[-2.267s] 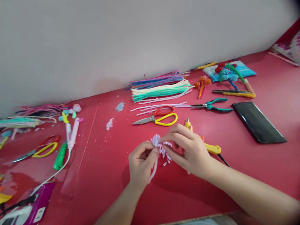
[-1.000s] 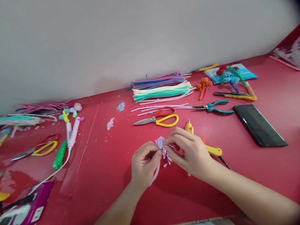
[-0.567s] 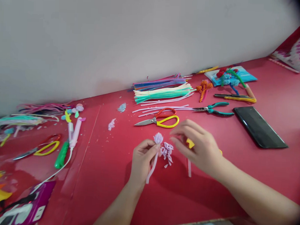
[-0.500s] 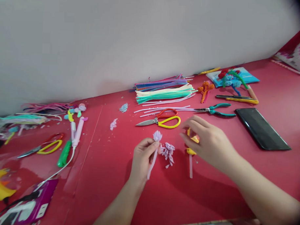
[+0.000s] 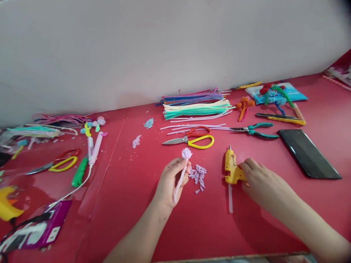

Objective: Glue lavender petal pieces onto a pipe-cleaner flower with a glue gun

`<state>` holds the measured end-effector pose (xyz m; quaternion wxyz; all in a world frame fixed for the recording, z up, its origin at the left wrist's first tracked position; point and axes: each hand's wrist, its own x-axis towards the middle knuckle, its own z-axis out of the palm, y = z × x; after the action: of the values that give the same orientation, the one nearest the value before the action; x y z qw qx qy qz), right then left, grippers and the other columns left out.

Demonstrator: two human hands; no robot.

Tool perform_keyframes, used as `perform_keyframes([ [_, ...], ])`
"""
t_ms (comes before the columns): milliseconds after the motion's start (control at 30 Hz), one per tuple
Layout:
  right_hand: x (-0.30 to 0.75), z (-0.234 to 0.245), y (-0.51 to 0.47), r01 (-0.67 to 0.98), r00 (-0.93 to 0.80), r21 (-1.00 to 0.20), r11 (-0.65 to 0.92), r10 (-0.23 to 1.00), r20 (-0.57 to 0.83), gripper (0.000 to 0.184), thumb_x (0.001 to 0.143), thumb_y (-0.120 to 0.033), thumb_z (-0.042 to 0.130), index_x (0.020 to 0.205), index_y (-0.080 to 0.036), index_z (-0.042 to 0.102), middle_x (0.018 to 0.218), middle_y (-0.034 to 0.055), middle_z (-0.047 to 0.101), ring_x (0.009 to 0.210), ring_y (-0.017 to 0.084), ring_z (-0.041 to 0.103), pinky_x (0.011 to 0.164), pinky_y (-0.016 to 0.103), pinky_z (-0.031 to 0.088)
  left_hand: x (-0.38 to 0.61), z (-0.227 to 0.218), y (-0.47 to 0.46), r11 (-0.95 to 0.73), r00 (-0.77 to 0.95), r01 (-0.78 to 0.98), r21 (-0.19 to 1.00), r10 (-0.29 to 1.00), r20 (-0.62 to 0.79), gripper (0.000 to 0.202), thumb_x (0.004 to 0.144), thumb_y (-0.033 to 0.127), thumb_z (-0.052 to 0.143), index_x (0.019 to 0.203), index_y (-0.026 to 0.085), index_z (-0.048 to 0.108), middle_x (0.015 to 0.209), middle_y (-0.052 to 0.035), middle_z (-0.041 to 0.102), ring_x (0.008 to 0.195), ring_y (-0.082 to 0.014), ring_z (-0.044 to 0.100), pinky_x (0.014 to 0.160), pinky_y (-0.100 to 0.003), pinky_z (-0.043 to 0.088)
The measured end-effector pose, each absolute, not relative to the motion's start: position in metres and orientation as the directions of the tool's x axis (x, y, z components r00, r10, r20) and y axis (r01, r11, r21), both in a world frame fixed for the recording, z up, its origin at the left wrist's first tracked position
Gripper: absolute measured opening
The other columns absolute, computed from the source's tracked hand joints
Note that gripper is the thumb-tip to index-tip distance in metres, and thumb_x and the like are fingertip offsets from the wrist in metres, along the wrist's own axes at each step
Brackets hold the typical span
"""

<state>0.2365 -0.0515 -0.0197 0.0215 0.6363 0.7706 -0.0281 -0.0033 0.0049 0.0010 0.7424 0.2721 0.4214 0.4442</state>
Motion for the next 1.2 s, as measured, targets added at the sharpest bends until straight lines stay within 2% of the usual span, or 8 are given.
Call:
perform_keyframes([
  [233,0.238,-0.016,-0.040,0.906,-0.080,-0.416,0.084,0.996,0.026,0.023,0.072,-0.013,0.051,0.094,-0.016,0.051,0.094,0.0113,0.056,0.075,0.022,0.059,0.066,0.033,0.047,-0.004,-0.003,0.005,0.462,0.272,-0.432,0.774,0.885,-0.377,0.019,0.071,0.027,0.068,0.068,0.013,0.057,0.059,0.0037,0.056,0.034,0.0025,0.027,0.034,-0.014,0.018],
  [433,0.219,0.006,-0.022,0.461,-0.087,-0.872,0.163,0.987,0.138,0.021,0.074,-0.029,0.062,0.086,-0.021,0.048,0.073,-0.0012,0.052,0.059,0.013,0.053,0.054,0.026,0.044,-0.003,-0.002,-0.008,0.138,0.140,-0.223,0.965,0.984,-0.109,0.012,0.077,0.026,0.064,0.076,0.015,0.064,0.064,-0.0004,0.066,0.031,0.0000,0.031,0.031,-0.017,0.024],
  [533,0.195,0.010,-0.019,0.234,-0.102,-0.956,0.178,0.982,0.158,0.024,0.076,-0.023,0.059,0.095,-0.022,0.044,0.081,-0.0001,0.054,0.065,0.013,0.055,0.060,0.027,0.046,-0.001,0.000,-0.017,-0.012,0.155,-0.114,0.993,0.988,0.029,0.014,0.080,0.027,0.062,0.073,0.015,0.064,0.065,-0.0026,0.066,0.037,-0.0038,0.043,0.036,-0.019,0.032],
  [700,0.183,0.016,-0.018,0.543,-0.102,-0.759,0.359,0.926,0.365,0.017,0.073,-0.014,0.056,0.072,-0.021,0.041,0.071,-0.0013,0.046,0.063,0.013,0.047,0.055,0.024,0.036,-0.004,-0.001,-0.024,-0.187,0.131,-0.036,0.982,0.973,0.190,0.009,0.082,0.021,0.059,0.077,0.017,0.065,0.066,-0.0025,0.064,0.043,-0.0095,0.055,0.041,-0.023,0.044],
  [800,0.206,0.011,-0.014,0.733,-0.200,-0.606,0.308,0.950,0.242,0.016,0.069,-0.009,0.053,0.078,-0.020,0.046,0.074,-0.0001,0.048,0.061,0.013,0.048,0.054,0.023,0.036,-0.008,-0.002,-0.023,-0.364,0.173,0.074,0.929,0.922,0.347,0.009,0.080,0.013,0.059,0.080,0.018,0.067,0.072,-0.0048,0.066,0.056,-0.0140,0.062,0.051,-0.026,0.050],
  [867,0.227,0.001,-0.011,0.813,-0.264,-0.521,0.261,0.962,0.069,0.024,0.068,-0.009,0.054,0.089,-0.018,0.051,0.084,0.0027,0.052,0.062,0.013,0.052,0.055,0.023,0.039,-0.010,-0.002,-0.023,-0.404,0.176,0.115,0.907,0.907,0.382,0.013,0.079,0.011,0.059,0.084,0.019,0.068,0.078,-0.0065,0.068,0.066,-0.0171,0.065,0.058,-0.028,0.052],
  [1000,0.262,-0.021,-0.009,0.894,-0.296,-0.365,0.258,0.954,-0.051,0.026,0.073,-0.012,0.054,0.099,-0.015,0.055,0.091,0.0076,0.056,0.072,0.016,0.059,0.066,0.026,0.045,-0.009,-0.002,-0.022,-0.444,0.205,0.109,0.889,0.885,0.417,0.015,0.079,0.010,0.057,0.086,0.019,0.068,0.083,-0.0079,0.069,0.077,-0.0202,0.065,0.068,-0.032,0.054],
  [1200,0.248,0.009,-0.020,0.911,-0.265,-0.289,0.294,0.955,0.133,0.025,0.079,-0.028,0.058,0.101,-0.017,0.058,0.102,0.0124,0.060,0.093,0.029,0.058,0.077,0.041,0.045,-0.007,0.000,-0.022,-0.496,0.243,0.133,0.858,0.856,0.457,0.018,0.079,0.008,0.057,0.085,0.019,0.069,0.086,-0.0075,0.071,0.080,-0.0200,0.065,0.071,-0.033,0.053],
])
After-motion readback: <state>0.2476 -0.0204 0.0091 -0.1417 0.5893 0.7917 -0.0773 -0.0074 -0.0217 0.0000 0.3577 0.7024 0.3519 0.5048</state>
